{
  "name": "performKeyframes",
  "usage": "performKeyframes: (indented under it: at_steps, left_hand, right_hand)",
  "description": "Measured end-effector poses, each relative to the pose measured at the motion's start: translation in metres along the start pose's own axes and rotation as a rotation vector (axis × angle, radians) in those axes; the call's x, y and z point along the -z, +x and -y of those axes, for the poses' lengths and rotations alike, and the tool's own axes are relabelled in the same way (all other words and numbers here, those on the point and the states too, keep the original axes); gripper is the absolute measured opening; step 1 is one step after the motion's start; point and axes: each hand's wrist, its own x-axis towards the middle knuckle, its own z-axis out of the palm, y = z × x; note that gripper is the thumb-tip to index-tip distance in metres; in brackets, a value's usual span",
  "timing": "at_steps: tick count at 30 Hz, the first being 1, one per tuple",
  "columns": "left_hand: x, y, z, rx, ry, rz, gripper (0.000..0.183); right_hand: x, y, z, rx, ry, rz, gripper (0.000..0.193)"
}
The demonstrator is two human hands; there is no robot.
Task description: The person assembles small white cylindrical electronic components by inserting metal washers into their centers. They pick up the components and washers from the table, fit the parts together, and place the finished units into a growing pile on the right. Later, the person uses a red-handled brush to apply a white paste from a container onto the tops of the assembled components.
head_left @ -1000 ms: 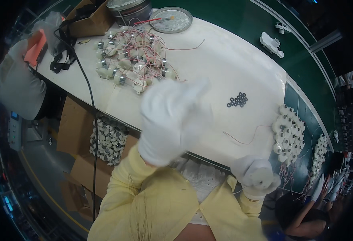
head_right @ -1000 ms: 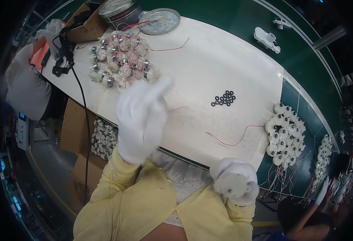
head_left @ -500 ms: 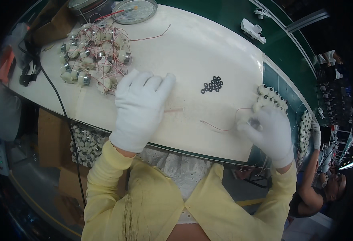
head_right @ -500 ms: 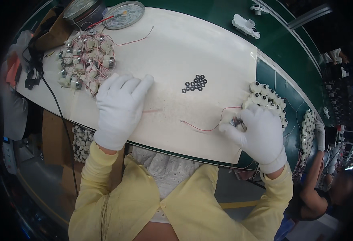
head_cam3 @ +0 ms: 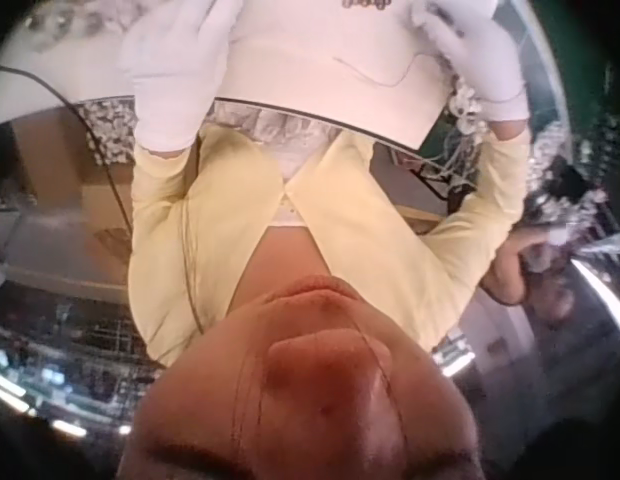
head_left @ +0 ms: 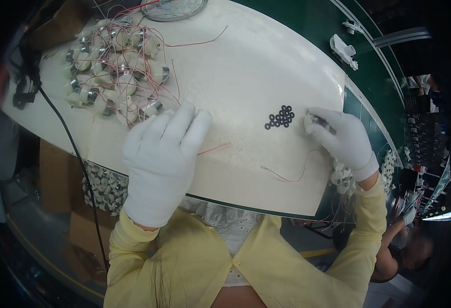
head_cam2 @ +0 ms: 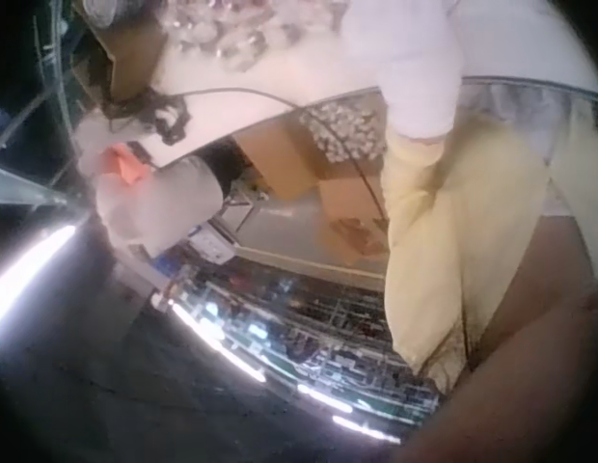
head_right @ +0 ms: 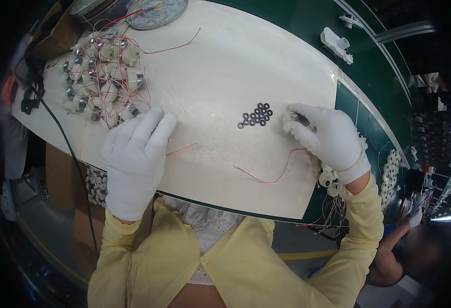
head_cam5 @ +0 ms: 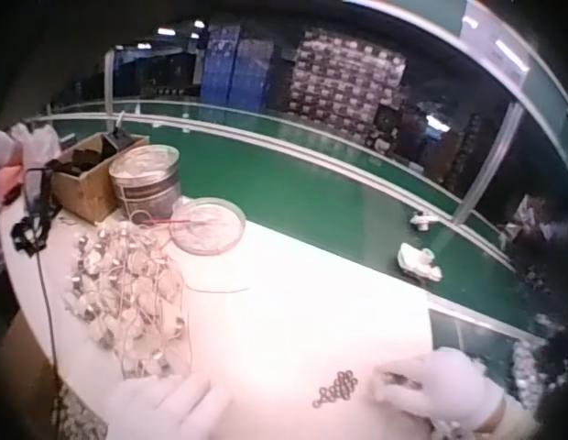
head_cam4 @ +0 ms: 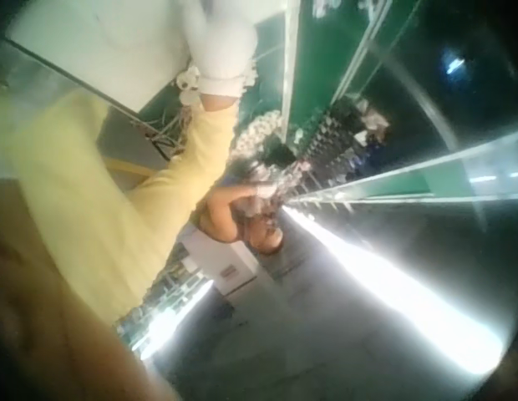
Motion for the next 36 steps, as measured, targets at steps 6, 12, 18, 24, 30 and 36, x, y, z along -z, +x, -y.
performKeyframes:
  at_steps: [6, 12, 18, 24, 30, 36]
  left_hand:
    - [0.0, -0.001, -0.001, 0.041, -0.195, 0.089, 0.043]
    - [-0.006, -0.001, 0.001, 0.143, -0.191, 0.057, 0.045]
    - [-0.004, 0.0, 0.002, 0.146, -0.218, 0.092, 0.047]
    - [-0.006, -0.002, 0.001, 0.177, -0.23, 0.089, 0.05]
    - [-0.008, -0.003, 0.001, 0.168, -0.209, 0.061, 0.048]
    - [-0.009, -0.004, 0.003, 0.153, -0.206, 0.06, 0.05]
  right_hand:
    - [-0.001, 0.007, -0.009, -0.17, 0.444, 0.126, 0.038]
    - [0.001, 0.016, -0.008, -0.284, 0.654, 0.242, 0.041]
    - [-0.007, 0.023, -0.003, -0.341, 0.892, 0.178, 0.036]
    - [-0.011, 0.027, -0.008, -0.406, 0.572, 0.067, 0.032]
    - [-0.008, 0.023, 0.004, -0.067, 0.06, -0.028, 0.033]
    - [-0.006, 0.025, -0.001, 0.156, 0.016, 0.073, 0.047]
